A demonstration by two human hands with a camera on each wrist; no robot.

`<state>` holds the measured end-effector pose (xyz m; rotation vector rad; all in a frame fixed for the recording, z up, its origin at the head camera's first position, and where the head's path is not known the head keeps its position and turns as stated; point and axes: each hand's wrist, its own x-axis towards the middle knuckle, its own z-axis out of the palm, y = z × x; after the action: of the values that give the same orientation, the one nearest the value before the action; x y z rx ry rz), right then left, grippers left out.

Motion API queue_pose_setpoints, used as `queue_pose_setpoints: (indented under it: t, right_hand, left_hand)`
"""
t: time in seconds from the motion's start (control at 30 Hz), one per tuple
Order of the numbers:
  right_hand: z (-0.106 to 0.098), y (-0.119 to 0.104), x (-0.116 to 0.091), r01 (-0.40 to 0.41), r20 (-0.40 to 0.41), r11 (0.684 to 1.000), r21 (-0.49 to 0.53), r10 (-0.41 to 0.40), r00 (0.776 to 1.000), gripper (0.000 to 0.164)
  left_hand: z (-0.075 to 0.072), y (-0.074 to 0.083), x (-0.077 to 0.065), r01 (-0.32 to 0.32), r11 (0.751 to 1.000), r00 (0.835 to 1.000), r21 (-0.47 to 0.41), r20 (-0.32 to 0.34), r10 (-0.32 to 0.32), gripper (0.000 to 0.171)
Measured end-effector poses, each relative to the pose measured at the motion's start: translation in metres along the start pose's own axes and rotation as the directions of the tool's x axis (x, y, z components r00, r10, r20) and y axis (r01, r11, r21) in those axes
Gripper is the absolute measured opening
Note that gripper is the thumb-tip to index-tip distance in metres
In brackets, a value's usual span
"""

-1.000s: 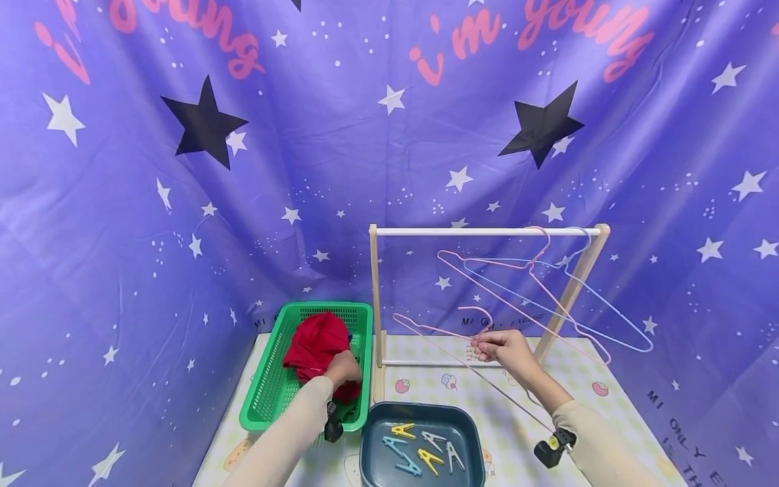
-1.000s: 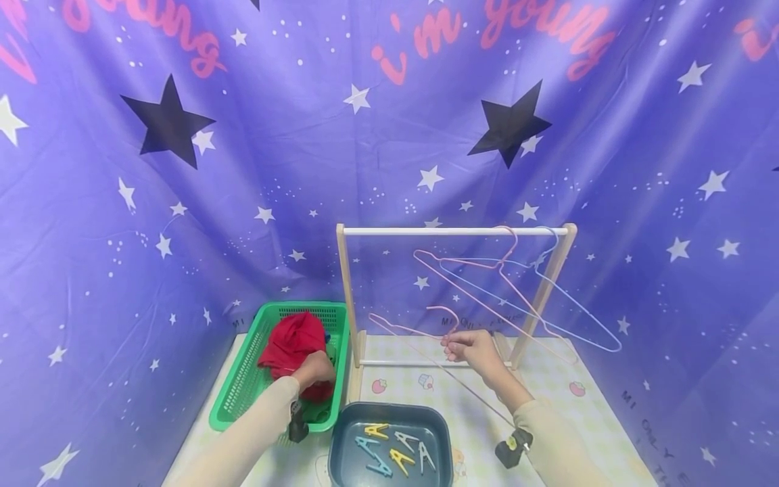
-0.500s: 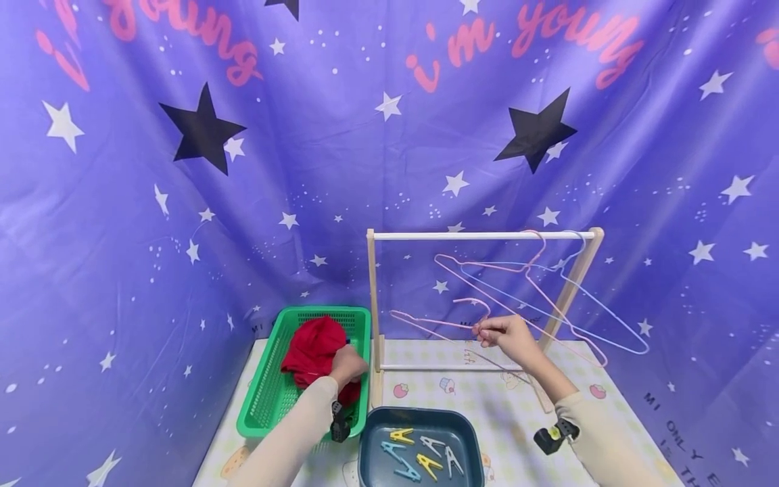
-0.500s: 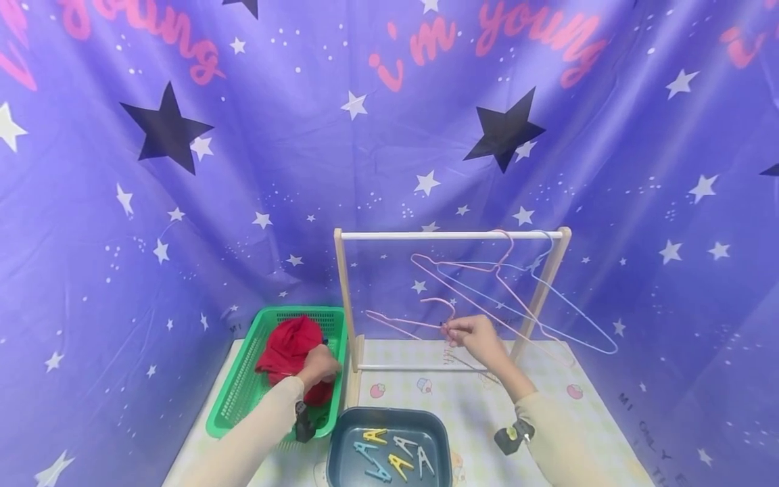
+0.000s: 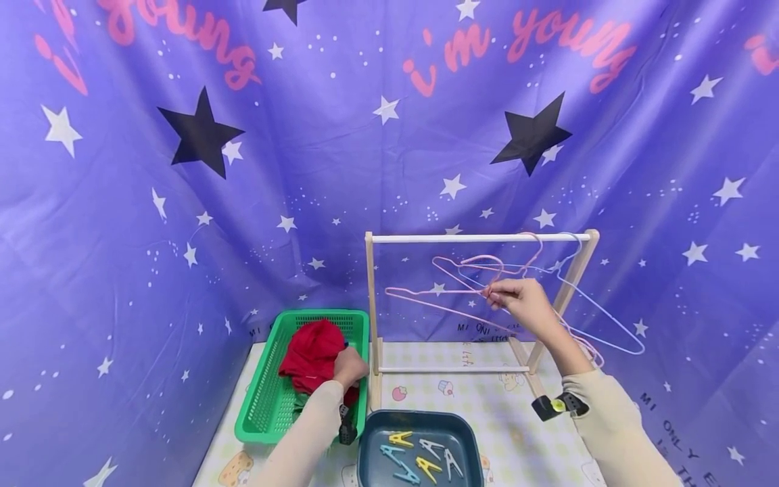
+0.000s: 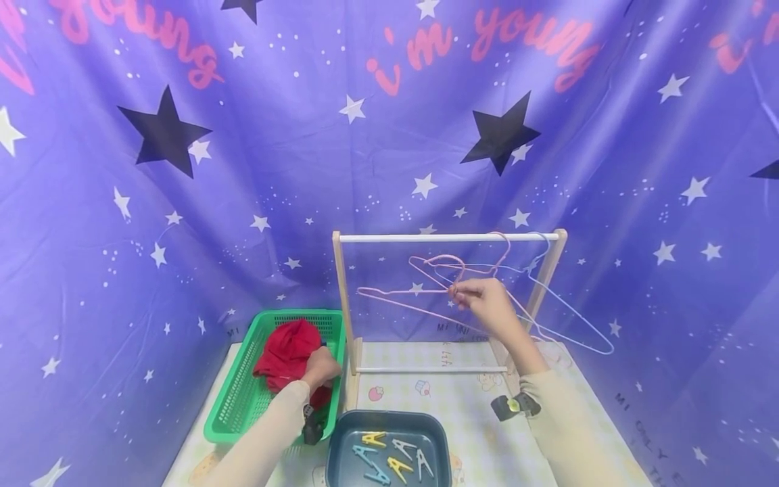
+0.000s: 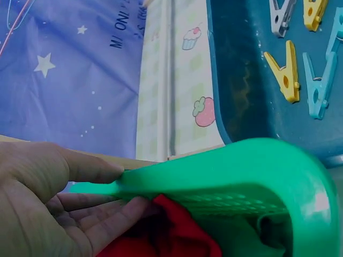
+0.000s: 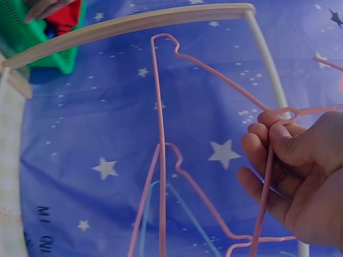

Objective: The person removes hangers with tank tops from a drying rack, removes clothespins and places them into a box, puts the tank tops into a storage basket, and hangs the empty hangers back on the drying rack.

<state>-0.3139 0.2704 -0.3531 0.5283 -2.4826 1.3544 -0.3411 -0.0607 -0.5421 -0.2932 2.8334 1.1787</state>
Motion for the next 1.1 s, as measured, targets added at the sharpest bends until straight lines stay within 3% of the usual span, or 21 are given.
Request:
queue_pose_setpoints:
  t: [0.3,0.53,1.1]
  right_hand:
    - [-0.011,-0.014,0.012,-0.011,-0.127,1.0,0.009,0.012,0.992,0.02]
    - [-0.018,-0.018,0.022,-0.012,-0.185,0.999,-0.036,0.005,0.983,0.019]
    - [-0.027,-0.003,0.04,-0.208,-0.245,0.967,-0.147,0.168,0.955,0.023]
  left_hand:
    - [0.012,0.007,0.002,0.023,0.993,0.999,0.112,-0.049,-0.018,0.017]
    - [0.011,0.011,0.003,0.048,0.989,0.997,0.136,-0.061,-0.04,0.018]
    - [0.01,0.01,0.004,0.04,0.993,0.999,0.113,-0.039,-0.036,0.02]
